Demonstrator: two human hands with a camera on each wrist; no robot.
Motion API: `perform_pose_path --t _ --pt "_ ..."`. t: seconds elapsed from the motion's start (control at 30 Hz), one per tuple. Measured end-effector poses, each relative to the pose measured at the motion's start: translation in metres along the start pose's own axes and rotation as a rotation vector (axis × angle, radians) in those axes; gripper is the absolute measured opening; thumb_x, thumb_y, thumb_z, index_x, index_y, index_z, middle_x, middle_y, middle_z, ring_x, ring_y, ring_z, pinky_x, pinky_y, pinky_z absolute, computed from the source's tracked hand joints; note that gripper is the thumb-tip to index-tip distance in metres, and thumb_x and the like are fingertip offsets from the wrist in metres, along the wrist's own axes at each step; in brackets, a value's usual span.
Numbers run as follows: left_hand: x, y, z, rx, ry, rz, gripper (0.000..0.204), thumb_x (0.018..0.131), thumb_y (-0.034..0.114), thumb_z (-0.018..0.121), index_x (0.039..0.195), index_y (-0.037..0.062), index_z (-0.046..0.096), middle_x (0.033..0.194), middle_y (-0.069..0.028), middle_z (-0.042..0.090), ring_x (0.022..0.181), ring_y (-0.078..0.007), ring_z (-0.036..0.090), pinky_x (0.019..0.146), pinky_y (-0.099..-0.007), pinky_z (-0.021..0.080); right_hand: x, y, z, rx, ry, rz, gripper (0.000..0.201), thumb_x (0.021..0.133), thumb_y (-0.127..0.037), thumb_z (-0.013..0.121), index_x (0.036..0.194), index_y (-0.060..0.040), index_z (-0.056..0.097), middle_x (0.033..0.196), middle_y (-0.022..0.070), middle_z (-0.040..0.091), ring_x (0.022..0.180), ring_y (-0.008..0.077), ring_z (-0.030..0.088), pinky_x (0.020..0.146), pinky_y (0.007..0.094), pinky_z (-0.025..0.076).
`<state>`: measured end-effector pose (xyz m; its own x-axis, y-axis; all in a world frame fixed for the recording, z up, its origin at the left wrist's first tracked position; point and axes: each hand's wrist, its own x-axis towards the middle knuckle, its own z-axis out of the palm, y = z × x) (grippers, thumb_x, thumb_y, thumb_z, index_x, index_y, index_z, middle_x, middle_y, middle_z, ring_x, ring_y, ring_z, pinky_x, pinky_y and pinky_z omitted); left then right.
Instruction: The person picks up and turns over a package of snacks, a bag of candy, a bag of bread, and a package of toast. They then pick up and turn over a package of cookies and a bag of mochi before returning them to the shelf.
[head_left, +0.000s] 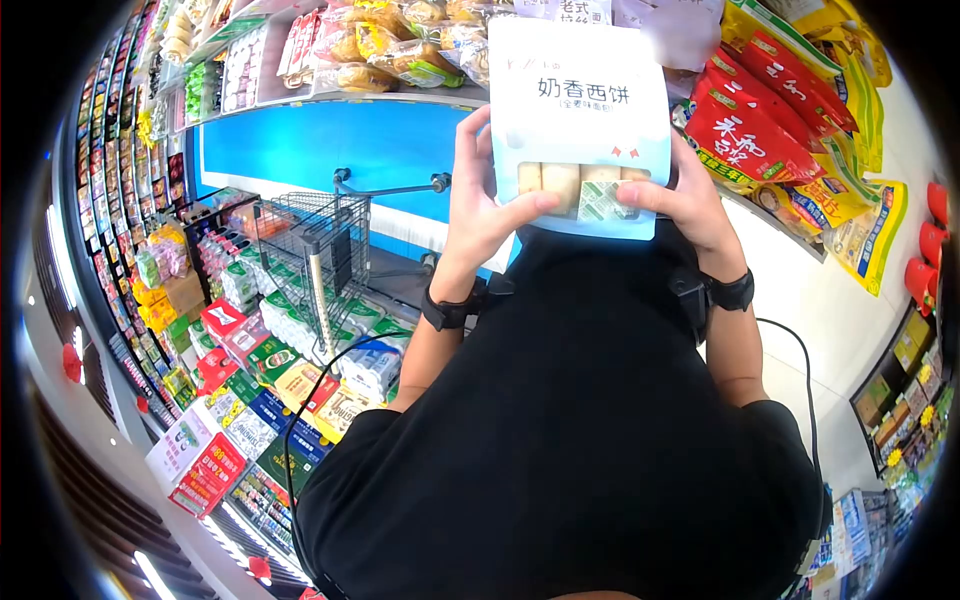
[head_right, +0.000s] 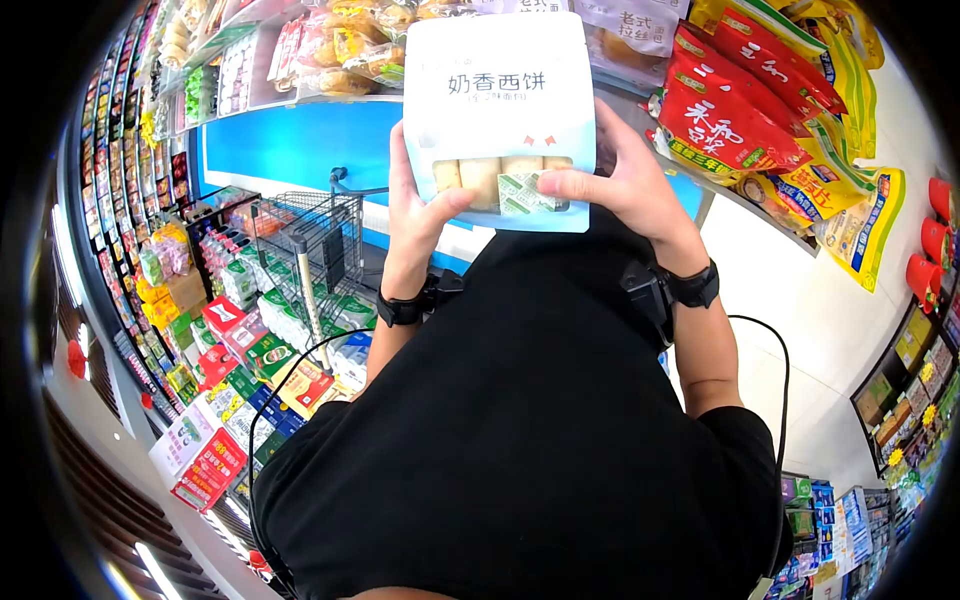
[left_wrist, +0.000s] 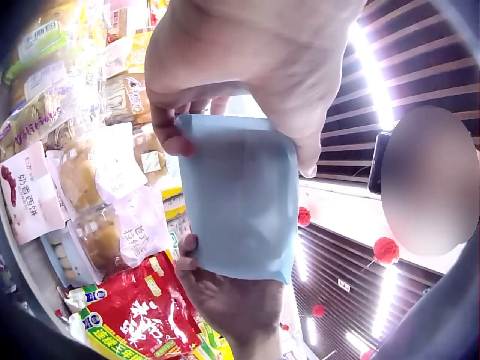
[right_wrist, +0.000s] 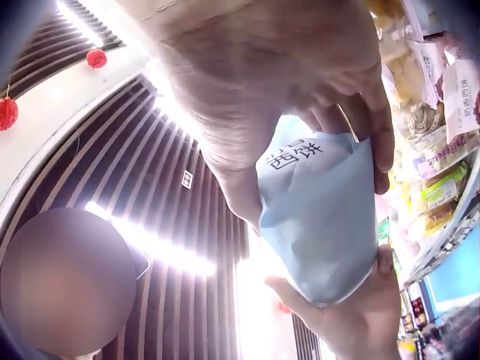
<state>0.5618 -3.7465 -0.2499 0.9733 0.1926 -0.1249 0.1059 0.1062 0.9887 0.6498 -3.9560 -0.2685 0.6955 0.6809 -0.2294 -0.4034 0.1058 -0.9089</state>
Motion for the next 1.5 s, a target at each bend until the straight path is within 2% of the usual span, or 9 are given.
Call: perform_pose_path --t 0.37,0.53,0.7,0.9,0.97,1.03,1.17,1.27,1.5 --pt "-0.003 0.011 -0.001 0.063 0.078 0.222 0.079 0.068 0.017 0.081 0.130 0.0032 0.035 0.116 -0.0105 0.050 0.106 -0.0211 0.049 0.095 -0.0341 0.037 -0.003 0.007 0.006 0.042 0.064 -0.063 0.081 0.074 -0.025 0.081 0.136 0.0023 0.037 0.123 0.0173 0.056 0.115 0.0237 0.054 0.100 0.0346 0.040" --pt "-0.004 0.005 -0.015 0.661 0.377 0.585 0.079 0.058 0.019 0.088 0.121 0.0041 0.043 0.108 -0.0114 0.050 0.098 -0.0246 0.050 0.085 -0.0338 0.041 0.009 0.020 0.013 -0.032 0.102 -0.088 0.085 0.078 -0.029 0.078 0.142 -0.0040 0.027 0.134 0.0219 0.048 0.122 0.0301 0.049 0.101 0.0393 0.041" --pt "-0.002 0.016 0.007 0.903 0.280 0.707 0.072 0.054 0.021 0.089 0.114 0.0043 0.052 0.107 -0.0144 0.054 0.099 -0.0311 0.051 0.085 -0.0408 0.044 0.016 0.020 0.039 0.085 -0.020 -0.109 0.105 0.072 -0.033 0.082 0.147 -0.0082 0.013 0.141 0.0221 0.036 0.129 0.0319 0.040 0.102 0.0444 0.039" --pt "-0.004 0.024 0.001 0.794 0.080 0.672 0.084 0.056 0.024 0.089 0.125 0.0040 0.046 0.119 -0.0158 0.053 0.103 -0.0294 0.051 0.088 -0.0404 0.044 0.019 0.025 0.031 0.163 -0.045 -0.024 0.095 0.077 -0.027 0.076 0.146 -0.0060 0.015 0.136 0.0170 0.040 0.125 0.0258 0.043 0.103 0.0401 0.036" --pt "-0.006 0.028 -0.016 0.455 -0.150 0.468 0.089 0.056 0.023 0.090 0.129 0.0032 0.043 0.127 -0.0163 0.051 0.105 -0.0232 0.051 0.088 -0.0371 0.044 0.017 0.026 0.025 0.159 -0.018 -0.031 0.092 0.076 -0.029 0.073 0.145 -0.0041 0.019 0.134 0.0162 0.043 0.122 0.0243 0.045 0.103 0.0373 0.035" --pt "0.001 0.028 -0.024 0.475 -0.166 0.471 0.076 0.069 0.022 0.083 0.130 0.0020 0.042 0.126 -0.0142 0.053 0.105 -0.0189 0.052 0.090 -0.0331 0.043 0.014 0.025 0.019 0.135 -0.041 -0.016 0.092 0.073 -0.031 0.074 0.144 -0.0025 0.022 0.129 0.0156 0.048 0.121 0.0242 0.046 0.103 0.0369 0.036" --pt "0.006 0.011 -0.024 0.243 0.079 0.127 0.045 0.094 0.022 0.054 0.132 -0.0002 0.043 0.116 -0.0089 0.058 0.107 -0.0170 0.053 0.094 -0.0302 0.041 0.001 0.030 0.009 0.373 -0.197 0.007 0.082 0.073 -0.029 0.071 0.138 0.0044 0.034 0.127 0.0170 0.054 0.117 0.0242 0.052 0.101 0.0358 0.039" --pt "0.000 0.003 -0.037 -0.162 -0.253 -0.293 0.048 0.090 0.017 0.061 0.131 -0.0021 0.044 0.120 -0.0097 0.058 0.110 -0.0158 0.053 0.094 -0.0296 0.042 -0.004 0.040 -0.002 0.413 -0.238 0.039 0.080 0.073 -0.028 0.070 0.137 0.0060 0.036 0.127 0.0176 0.054 0.115 0.0242 0.054 0.100 0.0362 0.041" --pt "-0.006 0.021 -0.004 -0.083 0.078 -0.057 0.055 0.082 0.008 0.072 0.128 -0.0014 0.042 0.112 -0.0107 0.061 0.101 -0.0144 0.059 0.089 -0.0294 0.047 -0.004 0.024 0.003 0.281 -0.056 0.081 0.074 0.091 -0.036 0.058 0.145 0.0015 0.025 0.130 0.0113 0.052 0.116 0.0185 0.053 0.095 0.0320 0.042"
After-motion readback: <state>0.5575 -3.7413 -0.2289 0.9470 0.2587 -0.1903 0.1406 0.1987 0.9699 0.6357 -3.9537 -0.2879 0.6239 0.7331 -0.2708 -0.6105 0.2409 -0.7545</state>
